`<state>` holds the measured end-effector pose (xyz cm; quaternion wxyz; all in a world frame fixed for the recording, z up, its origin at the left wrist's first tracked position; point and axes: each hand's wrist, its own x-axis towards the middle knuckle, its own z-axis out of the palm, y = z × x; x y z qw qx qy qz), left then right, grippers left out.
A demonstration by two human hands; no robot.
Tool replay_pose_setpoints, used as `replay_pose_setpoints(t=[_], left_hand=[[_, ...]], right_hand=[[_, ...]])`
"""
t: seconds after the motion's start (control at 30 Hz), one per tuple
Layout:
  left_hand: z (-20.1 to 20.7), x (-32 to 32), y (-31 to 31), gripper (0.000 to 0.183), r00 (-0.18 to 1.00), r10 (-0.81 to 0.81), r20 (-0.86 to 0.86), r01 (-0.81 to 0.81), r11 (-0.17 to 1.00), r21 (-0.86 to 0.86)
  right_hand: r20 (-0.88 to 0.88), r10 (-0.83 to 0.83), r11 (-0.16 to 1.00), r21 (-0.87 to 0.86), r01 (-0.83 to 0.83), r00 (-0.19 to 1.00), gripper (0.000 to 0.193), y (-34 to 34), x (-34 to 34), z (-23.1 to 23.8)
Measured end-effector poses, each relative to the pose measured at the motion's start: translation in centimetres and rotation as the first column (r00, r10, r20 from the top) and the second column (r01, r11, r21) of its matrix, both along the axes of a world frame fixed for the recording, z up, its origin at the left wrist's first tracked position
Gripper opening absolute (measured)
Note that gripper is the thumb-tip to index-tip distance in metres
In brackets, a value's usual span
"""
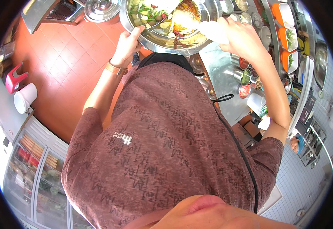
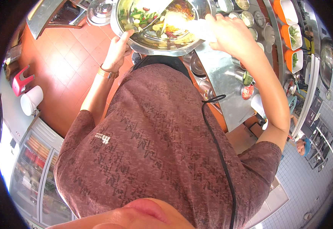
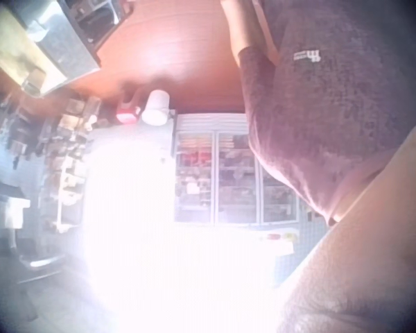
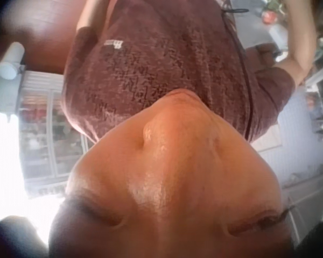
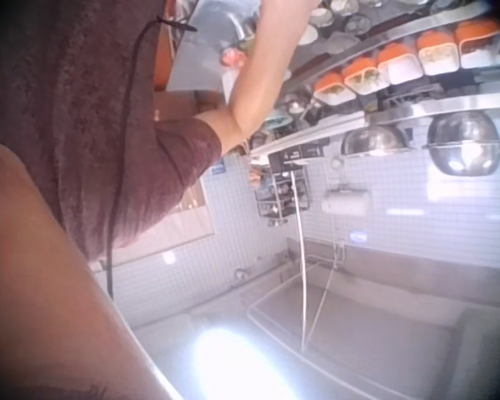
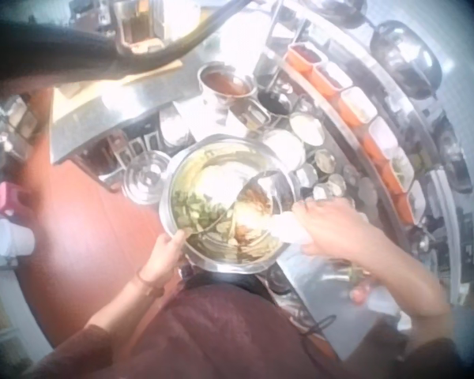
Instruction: The person assembles a salad in a divided metal bowl by adding sliced vegetables, sauces, and seasonings from multiple containers. They use a ladle and spoon to transfer ingredients and then add a white creamy dressing from a squeeze bottle.
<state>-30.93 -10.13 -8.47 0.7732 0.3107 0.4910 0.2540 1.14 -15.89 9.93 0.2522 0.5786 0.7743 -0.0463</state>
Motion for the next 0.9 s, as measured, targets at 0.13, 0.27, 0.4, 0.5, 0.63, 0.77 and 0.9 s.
replay_pose_setpoints(t=[0.13, 0.27, 0.4, 0.5, 0.63, 0.77, 0.9], left_hand=[[0.6, -0.2, 0.1, 0.032, 1.000, -0.024, 0.012, 0.024, 1.000, -0.009], [0.5, -0.2, -0.1, 0.031, 1.000, -0.011, -0.009, 0.010, 1.000, -0.023], [0.2, -0.5, 0.0, 0.029, 1.000, -0.017, 0.017, 0.017, 1.000, -0.026], [0.1, -0.4, -0.1, 0.028, 1.000, -0.003, 0.003, 0.003, 1.000, -0.027], [0.5, -0.4, -0.2, 0.027, 1.000, 0.006, 0.006, -0.006, 1.000, -0.018], [0.2, -0.4, -0.3, 0.028, 1.000, 0.020, -0.003, -0.020, 1.000, -0.011], [-0.1, -0.6, -0.3, 0.028, 1.000, 0.004, 0.016, -0.003, 1.000, -0.012]], right_hand=[[-0.006, 0.097, 0.992, 0.081, -0.096, 0.995, 0.069, 0.3, 0.0, -0.3], [0.037, -0.032, 0.999, -0.020, 0.033, 0.999, 0.068, 0.8, -0.9, 0.0], [0.039, -0.038, 0.998, -0.047, 0.039, 0.999, 0.066, 0.9, -0.9, -0.2], [0.043, 0.012, 1.000, -0.003, -0.011, 0.999, 0.063, 0.7, -0.9, -0.1], [0.014, 0.105, 0.988, 0.114, -0.105, 0.994, 0.057, 0.3, -0.2, -0.3], [-0.019, 0.148, 0.971, 0.191, -0.141, 0.989, 0.054, 0.2, 0.0, -0.4], [-0.047, 0.153, 0.965, 0.223, -0.138, 0.987, 0.052, 0.3, 0.0, -0.5]])
